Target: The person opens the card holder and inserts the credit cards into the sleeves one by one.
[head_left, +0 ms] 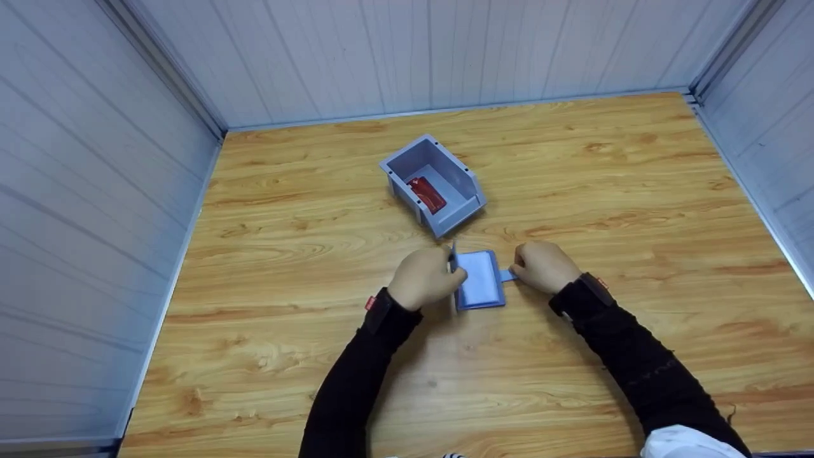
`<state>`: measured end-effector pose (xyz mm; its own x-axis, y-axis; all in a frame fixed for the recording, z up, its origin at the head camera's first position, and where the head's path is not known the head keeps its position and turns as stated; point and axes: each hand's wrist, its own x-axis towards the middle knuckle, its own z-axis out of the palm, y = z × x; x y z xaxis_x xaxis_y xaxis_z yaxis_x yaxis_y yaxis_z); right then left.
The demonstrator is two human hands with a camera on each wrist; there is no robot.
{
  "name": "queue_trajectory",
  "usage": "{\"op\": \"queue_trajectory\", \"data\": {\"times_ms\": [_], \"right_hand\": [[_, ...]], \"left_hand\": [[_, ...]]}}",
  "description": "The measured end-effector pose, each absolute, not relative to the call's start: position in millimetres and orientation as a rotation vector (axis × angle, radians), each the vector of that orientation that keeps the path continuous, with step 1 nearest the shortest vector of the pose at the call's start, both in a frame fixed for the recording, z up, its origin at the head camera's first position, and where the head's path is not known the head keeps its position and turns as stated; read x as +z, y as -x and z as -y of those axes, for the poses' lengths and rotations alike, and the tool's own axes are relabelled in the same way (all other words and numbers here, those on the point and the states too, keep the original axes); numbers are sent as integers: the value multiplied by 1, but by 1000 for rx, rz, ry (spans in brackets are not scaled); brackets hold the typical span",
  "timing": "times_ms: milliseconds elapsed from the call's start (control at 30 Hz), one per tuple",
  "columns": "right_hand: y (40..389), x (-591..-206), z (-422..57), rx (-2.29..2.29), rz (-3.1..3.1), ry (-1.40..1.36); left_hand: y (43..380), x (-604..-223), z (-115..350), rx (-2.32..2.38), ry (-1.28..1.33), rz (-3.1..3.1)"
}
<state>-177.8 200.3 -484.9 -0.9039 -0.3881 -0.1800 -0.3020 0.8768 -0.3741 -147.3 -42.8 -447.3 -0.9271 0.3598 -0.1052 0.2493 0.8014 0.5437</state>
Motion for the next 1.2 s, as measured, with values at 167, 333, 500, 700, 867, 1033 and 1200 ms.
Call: {"op": "queue_trajectory", "data": {"times_ms": [167, 333, 500, 700, 867, 1033, 1200], "right_hand": [[178, -485, -200, -504, -2799, 517], [177, -484, -200, -503, -2804, 501], [177, -485, -200, -494, -2804, 502], [176, -487, -201, -506, -2808, 507], [175, -488, -201, -505, -2844, 539], [174, -486, -199, -505, -2853, 530], [174, -486, -199, -504, -2847, 514]], "left_hand": [[146, -449, 63, 893, -435, -2774], [144, -458, 76, 950, -398, -2789], [142, -469, 80, 936, -370, -2810], [141, -478, 77, 849, -357, -2881], [140, -484, 76, 751, -381, -2954], [138, -489, 77, 674, -455, -2997], [137, -492, 74, 592, -599, -3020]]}}
